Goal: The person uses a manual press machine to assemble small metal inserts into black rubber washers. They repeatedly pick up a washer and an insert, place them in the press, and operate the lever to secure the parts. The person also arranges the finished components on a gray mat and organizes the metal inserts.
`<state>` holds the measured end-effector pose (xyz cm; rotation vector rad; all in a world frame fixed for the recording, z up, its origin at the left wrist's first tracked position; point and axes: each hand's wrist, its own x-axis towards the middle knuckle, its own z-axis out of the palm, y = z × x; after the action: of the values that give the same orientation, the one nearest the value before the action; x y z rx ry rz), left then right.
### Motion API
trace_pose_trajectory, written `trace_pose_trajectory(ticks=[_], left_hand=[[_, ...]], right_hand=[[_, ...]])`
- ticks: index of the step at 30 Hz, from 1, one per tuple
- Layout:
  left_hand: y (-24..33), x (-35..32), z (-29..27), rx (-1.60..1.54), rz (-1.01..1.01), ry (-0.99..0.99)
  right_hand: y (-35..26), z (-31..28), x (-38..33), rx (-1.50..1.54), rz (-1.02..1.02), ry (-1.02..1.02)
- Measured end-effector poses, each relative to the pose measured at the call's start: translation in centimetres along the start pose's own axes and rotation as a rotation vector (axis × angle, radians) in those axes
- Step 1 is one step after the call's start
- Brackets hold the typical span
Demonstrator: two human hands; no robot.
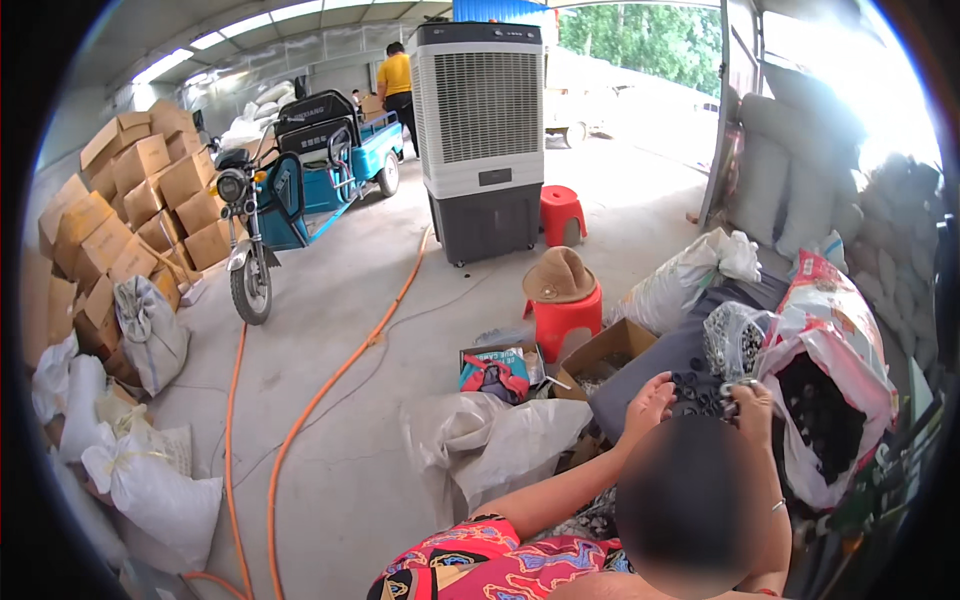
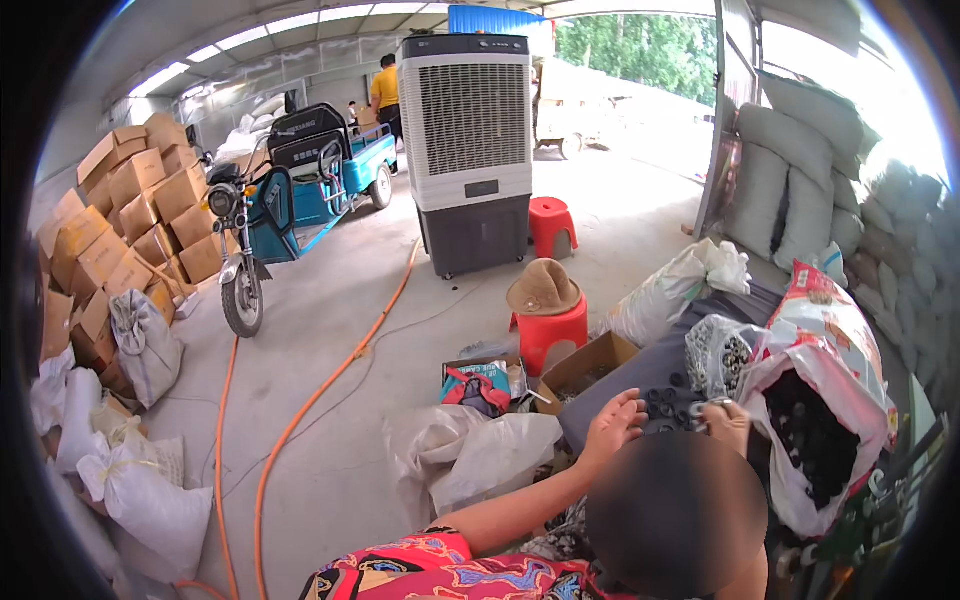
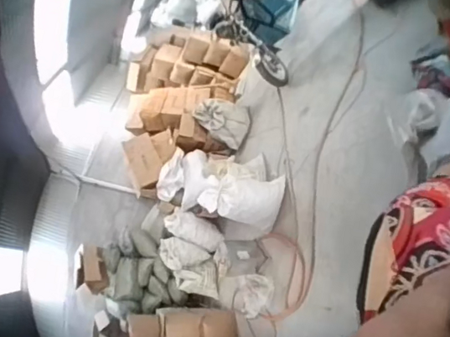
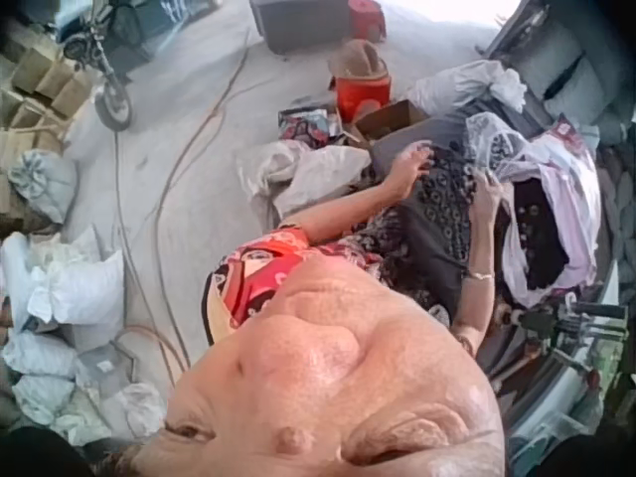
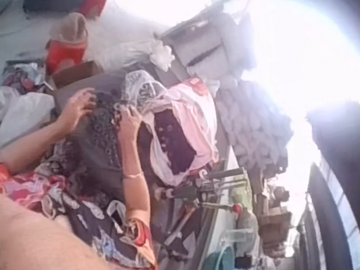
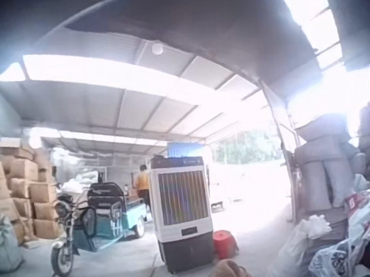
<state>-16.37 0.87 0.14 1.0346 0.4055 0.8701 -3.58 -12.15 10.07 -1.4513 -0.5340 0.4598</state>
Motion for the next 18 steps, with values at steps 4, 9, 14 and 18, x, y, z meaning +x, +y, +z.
trace_pose_trajectory(ticks=[4, 9, 14, 18], left_hand=[[3.1, -3.7, 3.0, -0.616, -0.585, -0.131], [-1.1, -4.0, -0.2, -0.896, -0.591, -0.258], [0.2, -4.7, -0.4, -1.031, -0.636, -0.298], [0.3, -5.0, 0.4, -1.053, -0.656, -0.271]], right_hand=[[1.9, 3.5, -4.5, -0.337, -0.124, -0.241], [3.3, 7.0, -7.8, -0.874, -0.856, -0.191], [2.7, 7.1, -7.8, -0.942, -0.995, -0.202], [3.3, 6.6, -7.4, -0.888, -1.131, -0.2]])
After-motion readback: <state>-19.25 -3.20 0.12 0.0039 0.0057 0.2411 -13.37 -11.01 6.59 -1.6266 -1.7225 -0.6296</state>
